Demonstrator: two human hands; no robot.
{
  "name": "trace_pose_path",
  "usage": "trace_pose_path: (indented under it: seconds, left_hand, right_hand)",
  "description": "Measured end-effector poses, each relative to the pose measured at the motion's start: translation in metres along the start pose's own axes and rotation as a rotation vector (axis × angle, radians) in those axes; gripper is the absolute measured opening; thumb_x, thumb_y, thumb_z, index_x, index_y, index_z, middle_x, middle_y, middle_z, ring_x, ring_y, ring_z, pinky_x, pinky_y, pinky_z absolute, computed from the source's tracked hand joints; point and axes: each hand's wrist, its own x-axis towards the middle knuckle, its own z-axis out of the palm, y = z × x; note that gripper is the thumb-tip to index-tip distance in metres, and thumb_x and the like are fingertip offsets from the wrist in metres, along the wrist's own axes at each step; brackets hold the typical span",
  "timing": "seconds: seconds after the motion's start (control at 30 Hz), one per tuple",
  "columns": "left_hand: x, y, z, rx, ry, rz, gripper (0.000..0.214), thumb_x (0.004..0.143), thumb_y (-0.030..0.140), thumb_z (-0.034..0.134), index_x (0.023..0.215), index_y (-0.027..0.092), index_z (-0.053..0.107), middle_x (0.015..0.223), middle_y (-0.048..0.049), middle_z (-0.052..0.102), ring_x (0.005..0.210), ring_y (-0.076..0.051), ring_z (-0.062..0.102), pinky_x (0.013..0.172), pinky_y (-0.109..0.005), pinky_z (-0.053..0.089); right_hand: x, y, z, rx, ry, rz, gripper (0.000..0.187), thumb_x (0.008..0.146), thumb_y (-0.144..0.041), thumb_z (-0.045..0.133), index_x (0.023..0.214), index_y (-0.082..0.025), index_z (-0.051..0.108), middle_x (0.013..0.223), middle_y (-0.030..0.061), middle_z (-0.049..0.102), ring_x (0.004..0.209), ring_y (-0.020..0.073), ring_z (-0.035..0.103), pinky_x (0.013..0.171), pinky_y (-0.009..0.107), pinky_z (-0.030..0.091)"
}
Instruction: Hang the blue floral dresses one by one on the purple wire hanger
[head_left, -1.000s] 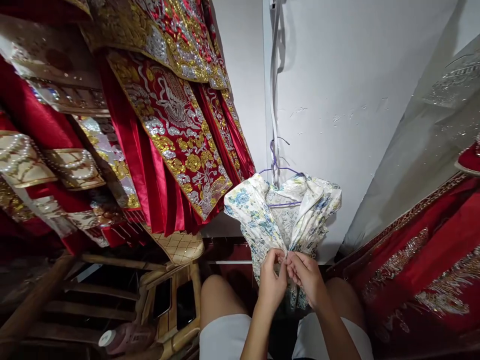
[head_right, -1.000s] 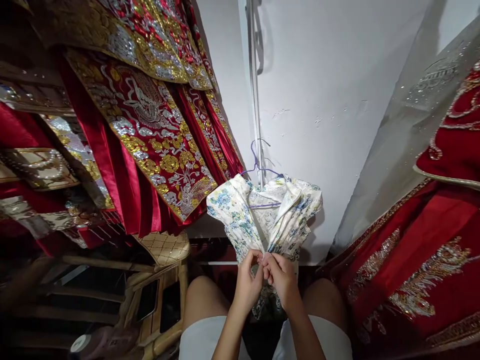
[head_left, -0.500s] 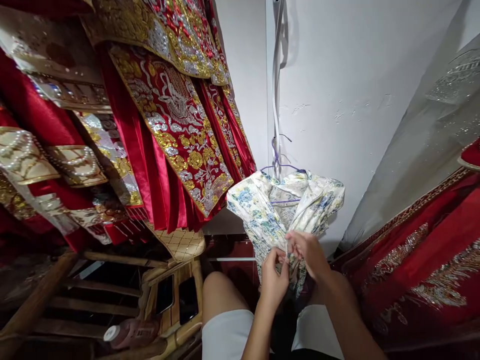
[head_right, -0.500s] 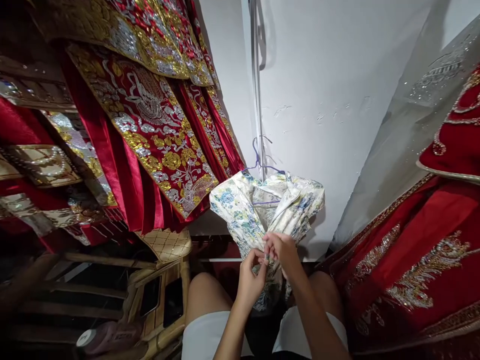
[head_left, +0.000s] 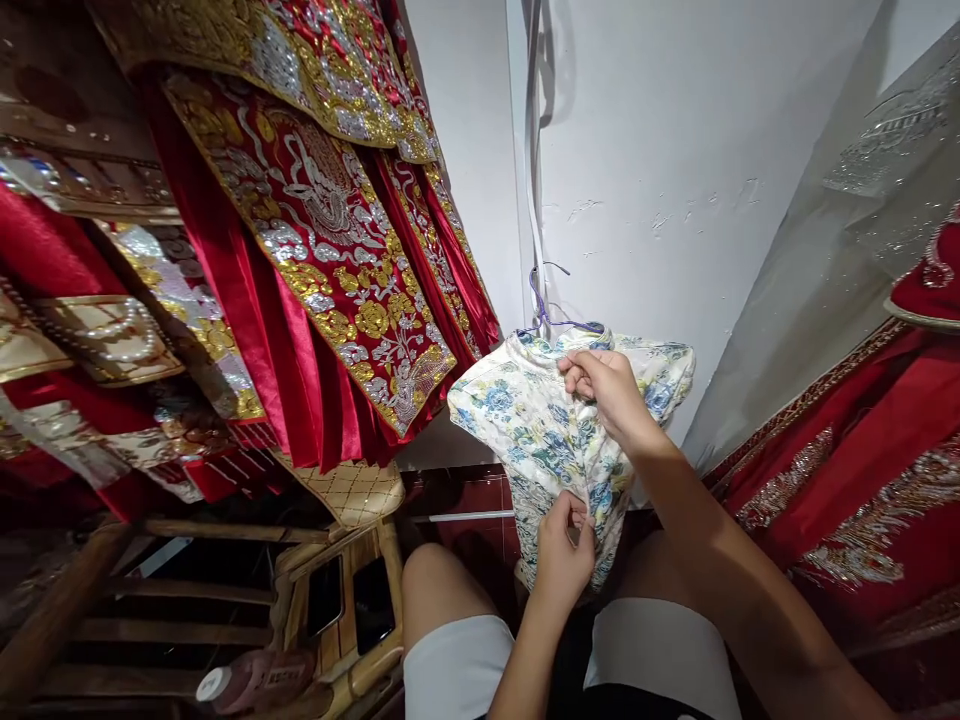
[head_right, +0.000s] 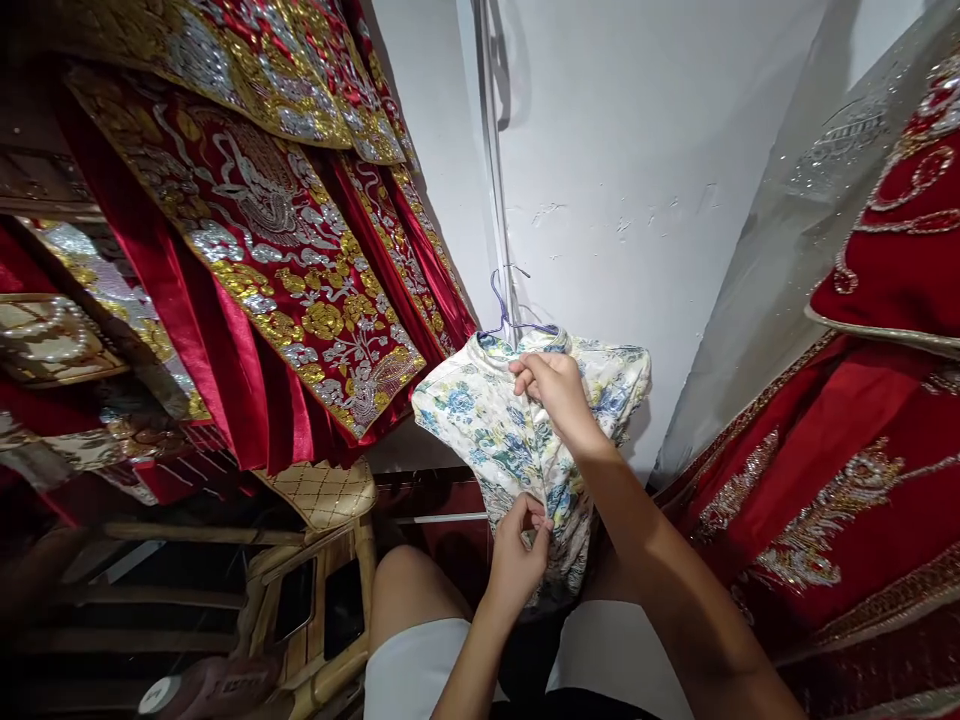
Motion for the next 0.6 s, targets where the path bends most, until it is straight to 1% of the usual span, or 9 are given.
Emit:
trace_pose_path:
  seconds: [0.07, 0.13, 0.2, 0.23, 0.27, 0.33, 0.43, 0.5, 0.6]
  left_hand:
    - [0.013, 0.011, -0.011, -0.065, -0.038, 0.020, 0.002, 0.091, 0.022, 0.054, 0.093, 0.021, 0.054, 0.082, -0.0028, 0.064, 0.079, -0.019, 0.062, 0.077, -0.031, 0.048]
    - [0.035, 0.032, -0.031, -0.134, -0.027, 0.088, 0.021, 0.096, 0.026, 0.053, 0.116, 0.020, 0.053, 0.087, -0.0035, 0.068, 0.083, -0.019, 0.065, 0.082, -0.032, 0.049]
    - [0.063, 0.061, -0.056, -0.126, 0.073, 0.206, 0.039, 0.099, 0.027, 0.051, 0.137, 0.020, 0.043, 0.093, -0.0040, 0.070, 0.088, -0.018, 0.065, 0.087, -0.033, 0.049]
    - [0.078, 0.077, -0.068, -0.090, 0.140, 0.278, 0.042, 0.100, 0.026, 0.050, 0.141, 0.020, 0.042, 0.094, -0.0036, 0.069, 0.089, -0.018, 0.065, 0.088, -0.032, 0.049]
    - [0.093, 0.092, -0.079, -0.022, 0.145, 0.358, 0.039, 0.101, 0.026, 0.049, 0.139, 0.020, 0.046, 0.095, -0.0034, 0.069, 0.089, -0.017, 0.065, 0.088, -0.032, 0.049]
    - [0.118, 0.115, -0.093, 0.162, 0.090, 0.503, 0.019, 0.100, 0.025, 0.052, 0.114, 0.019, 0.063, 0.095, -0.0032, 0.068, 0.087, -0.016, 0.063, 0.083, -0.029, 0.047]
    - [0.138, 0.135, -0.098, 0.404, 0.065, 0.622, 0.017, 0.100, 0.023, 0.052, 0.088, 0.018, 0.062, 0.086, -0.0024, 0.065, 0.082, -0.016, 0.060, 0.076, -0.028, 0.045]
    - [0.143, 0.138, -0.104, 0.464, 0.141, 0.668, 0.016, 0.100, 0.021, 0.051, 0.087, 0.017, 0.061, 0.085, -0.0027, 0.063, 0.081, -0.017, 0.058, 0.076, -0.028, 0.044]
    - [0.151, 0.128, -0.136, 0.287, 0.426, 0.623, 0.012, 0.097, 0.018, 0.055, 0.086, 0.017, 0.062, 0.086, -0.0019, 0.064, 0.083, -0.016, 0.058, 0.081, -0.028, 0.044]
  right_hand:
    - [-0.008, 0.000, 0.001, -0.053, -0.044, -0.027, 0.018, 0.080, -0.029, 0.060, 0.072, -0.016, 0.069, 0.051, 0.0000, 0.061, 0.040, 0.0066, 0.034, 0.042, 0.022, 0.022]
    - [-0.019, 0.002, 0.001, -0.112, -0.066, -0.042, 0.016, 0.079, -0.027, 0.059, 0.072, -0.016, 0.069, 0.050, -0.0009, 0.061, 0.040, 0.0077, 0.037, 0.042, 0.022, 0.024]
    - [-0.027, 0.004, -0.001, -0.156, -0.063, -0.052, 0.017, 0.079, -0.028, 0.059, 0.068, -0.017, 0.067, 0.047, -0.0017, 0.059, 0.040, 0.0087, 0.039, 0.042, 0.023, 0.025]
    - [-0.029, 0.004, -0.002, -0.169, -0.057, -0.065, 0.017, 0.079, -0.028, 0.059, 0.067, -0.018, 0.066, 0.045, -0.0020, 0.057, 0.040, 0.0091, 0.040, 0.042, 0.023, 0.026]
    - [-0.030, 0.004, -0.003, -0.178, -0.051, -0.085, 0.018, 0.079, -0.028, 0.059, 0.065, -0.019, 0.065, 0.044, -0.0022, 0.056, 0.040, 0.0096, 0.040, 0.043, 0.024, 0.027]
    - [-0.028, 0.003, -0.003, -0.182, -0.043, -0.134, 0.019, 0.080, -0.030, 0.059, 0.064, -0.020, 0.064, 0.043, -0.0025, 0.054, 0.041, 0.0104, 0.041, 0.044, 0.024, 0.029]
    - [-0.020, 0.014, -0.002, -0.184, -0.030, -0.134, 0.020, 0.079, -0.032, 0.059, 0.063, -0.020, 0.063, 0.043, -0.0032, 0.052, 0.041, 0.0107, 0.041, 0.045, 0.025, 0.029]
    - [-0.017, 0.031, -0.002, -0.209, 0.004, -0.074, 0.022, 0.076, -0.033, 0.057, 0.058, -0.020, 0.060, 0.042, -0.0038, 0.049, 0.041, 0.0104, 0.041, 0.045, 0.025, 0.029]
    - [-0.025, 0.063, -0.006, -0.250, 0.024, 0.015, 0.024, 0.071, -0.032, 0.057, 0.051, -0.020, 0.055, 0.040, -0.0043, 0.046, 0.041, 0.0105, 0.041, 0.045, 0.025, 0.027]
